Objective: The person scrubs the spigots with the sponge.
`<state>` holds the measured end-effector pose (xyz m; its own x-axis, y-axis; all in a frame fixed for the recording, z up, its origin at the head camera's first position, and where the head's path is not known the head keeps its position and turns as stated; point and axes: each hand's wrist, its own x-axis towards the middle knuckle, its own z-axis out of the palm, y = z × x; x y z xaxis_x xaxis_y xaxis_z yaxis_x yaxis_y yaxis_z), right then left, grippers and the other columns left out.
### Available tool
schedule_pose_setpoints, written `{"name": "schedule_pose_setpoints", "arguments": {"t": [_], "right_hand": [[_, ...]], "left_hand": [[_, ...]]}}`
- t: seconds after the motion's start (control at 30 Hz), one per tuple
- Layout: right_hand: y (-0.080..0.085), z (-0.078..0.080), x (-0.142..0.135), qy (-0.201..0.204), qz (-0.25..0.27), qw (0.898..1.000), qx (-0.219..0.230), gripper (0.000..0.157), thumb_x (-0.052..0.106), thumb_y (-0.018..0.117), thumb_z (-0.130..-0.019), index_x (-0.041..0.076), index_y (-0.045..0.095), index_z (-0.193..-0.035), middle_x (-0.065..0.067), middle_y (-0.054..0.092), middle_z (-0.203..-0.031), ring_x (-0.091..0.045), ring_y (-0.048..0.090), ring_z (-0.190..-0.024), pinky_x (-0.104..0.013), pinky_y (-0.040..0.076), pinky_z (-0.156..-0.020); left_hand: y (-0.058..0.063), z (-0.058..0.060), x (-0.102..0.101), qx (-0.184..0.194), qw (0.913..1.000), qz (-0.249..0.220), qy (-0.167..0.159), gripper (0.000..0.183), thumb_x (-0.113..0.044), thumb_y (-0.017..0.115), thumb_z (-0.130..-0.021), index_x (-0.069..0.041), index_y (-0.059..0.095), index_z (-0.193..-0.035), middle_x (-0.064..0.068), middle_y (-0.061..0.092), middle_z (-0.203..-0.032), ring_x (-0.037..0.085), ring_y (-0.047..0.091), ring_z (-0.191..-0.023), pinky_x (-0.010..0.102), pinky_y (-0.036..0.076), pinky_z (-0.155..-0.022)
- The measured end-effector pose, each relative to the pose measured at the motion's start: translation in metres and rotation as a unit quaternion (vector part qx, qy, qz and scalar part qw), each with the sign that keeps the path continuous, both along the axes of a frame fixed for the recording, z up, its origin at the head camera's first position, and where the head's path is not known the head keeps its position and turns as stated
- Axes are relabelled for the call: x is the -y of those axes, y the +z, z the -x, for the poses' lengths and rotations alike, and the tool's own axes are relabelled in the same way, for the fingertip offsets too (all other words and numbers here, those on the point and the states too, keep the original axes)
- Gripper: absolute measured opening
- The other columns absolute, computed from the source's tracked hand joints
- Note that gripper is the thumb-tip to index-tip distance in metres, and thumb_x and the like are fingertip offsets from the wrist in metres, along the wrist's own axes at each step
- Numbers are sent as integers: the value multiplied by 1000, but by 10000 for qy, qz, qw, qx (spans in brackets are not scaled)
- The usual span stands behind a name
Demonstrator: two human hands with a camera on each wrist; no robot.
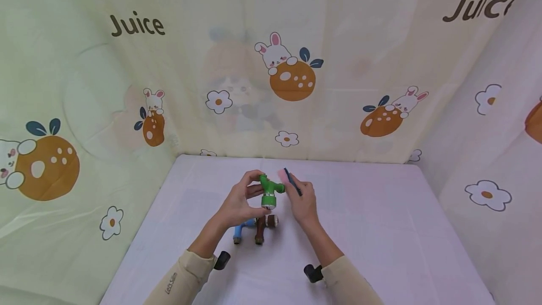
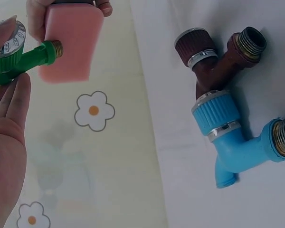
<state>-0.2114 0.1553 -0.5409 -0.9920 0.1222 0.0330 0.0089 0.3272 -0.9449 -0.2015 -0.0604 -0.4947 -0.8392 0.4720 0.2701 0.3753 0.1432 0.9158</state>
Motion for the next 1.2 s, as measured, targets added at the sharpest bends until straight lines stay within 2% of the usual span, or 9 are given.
{"name": "schedule_pose_setpoints", "arguments": {"t": [0.17,0.3,0.4,0.53,0.67,0.73,0.9,1.03,1.2], "right_hand": [[-4,-2,0,-84,-68,9997,-240,61,54,52,-106,21,47,-157,-15,47,-135,-27,48,-112,-38,42,-89],[-4,-9,3,-57,-13,9958,-918,56,43,56,-106,26,44,-159,-15,43,-143,-29,47,-123,-47,44,-100],[-1,-17,9,143,-49,9877,-1554,56,32,60,-105,29,44,-158,-12,43,-146,-26,46,-129,-51,45,-105],[3,-25,17,543,-348,9666,-2480,59,15,60,-102,24,45,-158,-10,44,-149,-21,46,-132,-34,44,-111],[0,-31,23,1008,-441,9428,-3148,63,6,60,-97,13,45,-158,-14,45,-149,-22,46,-133,-17,39,-111],[-2,-33,25,1136,-419,9384,-3237,63,5,60,-97,11,45,-158,-15,45,-149,-22,45,-133,-15,39,-111],[0,-35,27,1241,-383,9433,-3055,62,6,59,-99,13,44,-159,-12,45,-149,-21,46,-134,-18,41,-111],[1,-35,26,1271,-498,9452,-2965,61,7,59,-100,13,44,-159,-13,44,-149,-22,45,-133,-18,42,-109],[2,-34,25,1158,-811,9385,-3150,60,8,60,-97,11,48,-156,-16,43,-144,-23,46,-127,-21,44,-102]], "left_hand": [[-1,1,2,125,9996,46,266,88,-7,90,-78,-18,38,-148,5,56,-146,22,64,-131,41,52,-110],[-5,4,6,299,9976,-120,620,88,-15,91,-79,-16,36,-149,0,61,-146,19,64,-131,52,46,-115],[-9,7,10,477,9948,-391,813,89,-21,91,-81,-19,34,-149,-3,65,-143,17,62,-134,58,42,-117],[-12,10,14,647,9904,-816,909,88,-22,89,-83,-21,33,-150,-3,66,-142,18,62,-134,58,44,-115],[-11,9,15,536,9888,-1074,892,89,-15,88,-84,-15,31,-153,5,63,-146,21,62,-135,55,45,-115],[-10,8,15,462,9886,-1171,827,90,-12,87,-84,-13,30,-153,10,62,-148,23,61,-135,56,43,-117],[-7,7,15,397,9885,-1280,704,89,-7,86,-84,-9,31,-154,10,62,-147,25,62,-134,61,37,-119],[-4,6,15,339,9898,-1198,688,85,-6,86,-83,-14,36,-152,7,64,-145,25,63,-133,62,36,-120],[-2,5,16,344,9916,-1044,675,84,-7,88,-82,-17,39,-150,6,68,-139,24,67,-128,61,37,-119]]}}
